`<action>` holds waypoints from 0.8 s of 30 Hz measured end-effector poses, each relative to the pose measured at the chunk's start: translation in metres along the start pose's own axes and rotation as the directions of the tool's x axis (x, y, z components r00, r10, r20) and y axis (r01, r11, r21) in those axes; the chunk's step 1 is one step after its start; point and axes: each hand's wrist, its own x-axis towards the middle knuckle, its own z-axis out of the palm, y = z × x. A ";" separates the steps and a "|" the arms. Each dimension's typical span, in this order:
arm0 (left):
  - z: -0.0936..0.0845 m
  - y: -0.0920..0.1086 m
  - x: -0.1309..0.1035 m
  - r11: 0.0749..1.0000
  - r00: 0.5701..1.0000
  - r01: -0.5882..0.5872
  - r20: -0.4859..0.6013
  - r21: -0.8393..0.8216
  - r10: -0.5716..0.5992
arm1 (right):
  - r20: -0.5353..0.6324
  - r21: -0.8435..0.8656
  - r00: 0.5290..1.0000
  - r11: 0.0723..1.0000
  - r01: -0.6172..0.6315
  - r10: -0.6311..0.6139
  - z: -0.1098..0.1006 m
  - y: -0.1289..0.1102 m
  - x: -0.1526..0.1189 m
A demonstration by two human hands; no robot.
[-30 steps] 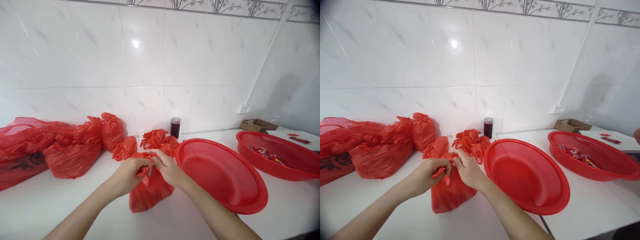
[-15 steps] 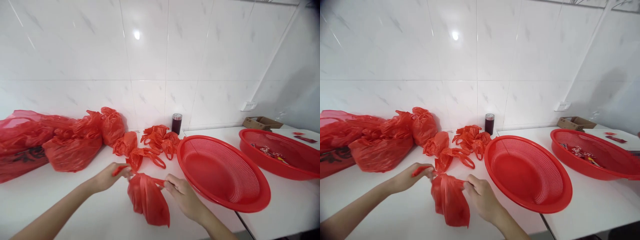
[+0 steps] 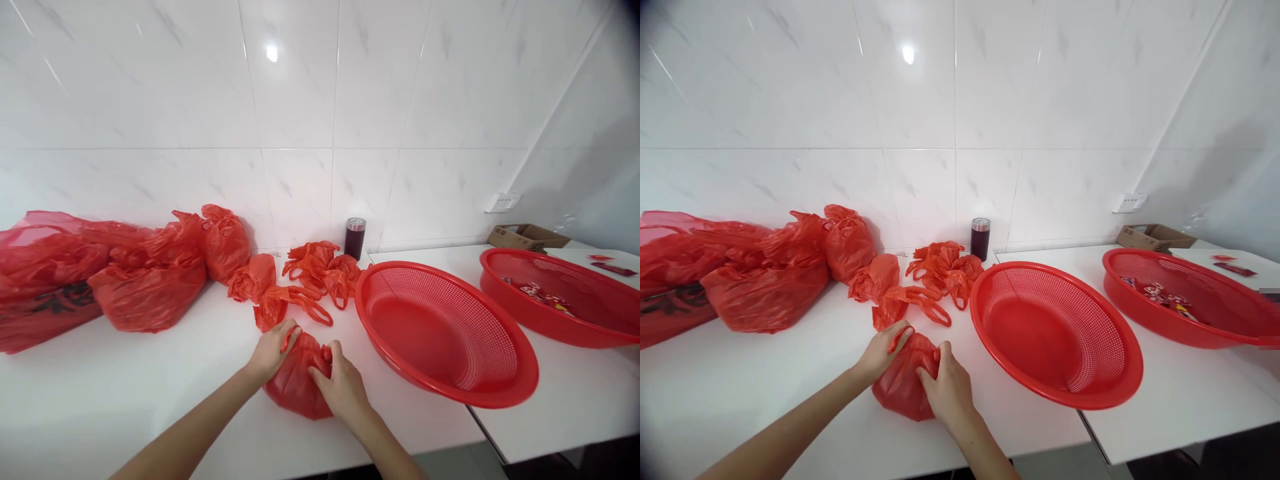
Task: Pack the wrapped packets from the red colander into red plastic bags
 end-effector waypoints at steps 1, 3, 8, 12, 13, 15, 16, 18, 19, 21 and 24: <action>0.004 -0.001 0.003 1.000 1.000 0.004 -0.006 0.026 -0.004 | 0.001 0.031 1.000 0.999 0.016 -0.017 0.001 0.003 0.000; 0.006 -0.006 0.008 0.997 1.000 0.012 -0.010 0.071 -0.011 | 0.007 0.104 0.999 0.993 0.046 -0.047 0.001 0.011 -0.001; 0.010 -0.018 0.024 0.977 0.997 0.059 0.038 0.205 -0.069 | 0.011 0.188 1.000 0.982 0.003 -0.006 -0.004 0.028 -0.004; 0.020 -0.027 0.040 0.933 0.985 0.123 0.074 0.337 -0.156 | -0.036 0.087 0.999 0.996 -0.017 0.020 -0.003 0.042 -0.010; 0.022 -0.029 0.043 0.921 0.982 0.130 0.083 0.367 -0.171 | -0.056 0.021 0.998 1.000 -0.009 0.010 -0.002 0.045 -0.012; 0.027 -0.033 0.048 0.897 0.976 0.129 0.105 0.423 -0.190 | -0.090 -0.137 0.996 0.991 0.009 -0.021 -0.001 0.052 -0.016; 0.029 -0.034 0.050 0.884 0.974 0.126 0.114 0.450 -0.197 | -0.103 -0.212 0.994 0.977 0.020 -0.042 0.000 0.054 -0.018; 0.035 -0.035 0.052 0.857 0.970 0.121 0.123 0.501 -0.209 | -0.119 -0.324 0.989 0.945 0.044 -0.087 0.001 0.058 -0.019; 0.038 -0.036 0.052 0.844 0.969 0.120 0.123 0.523 -0.214 | -0.124 -0.356 0.987 0.933 0.057 -0.107 0.002 0.060 -0.020; 0.043 -0.036 0.052 0.822 0.968 0.119 0.120 0.556 -0.221 | -0.124 -0.391 0.983 0.917 0.074 -0.133 0.004 0.062 -0.020; 0.046 -0.035 0.051 0.802 0.966 0.125 0.112 0.584 -0.232 | -0.121 -0.376 0.986 0.924 0.065 -0.118 0.004 0.063 -0.020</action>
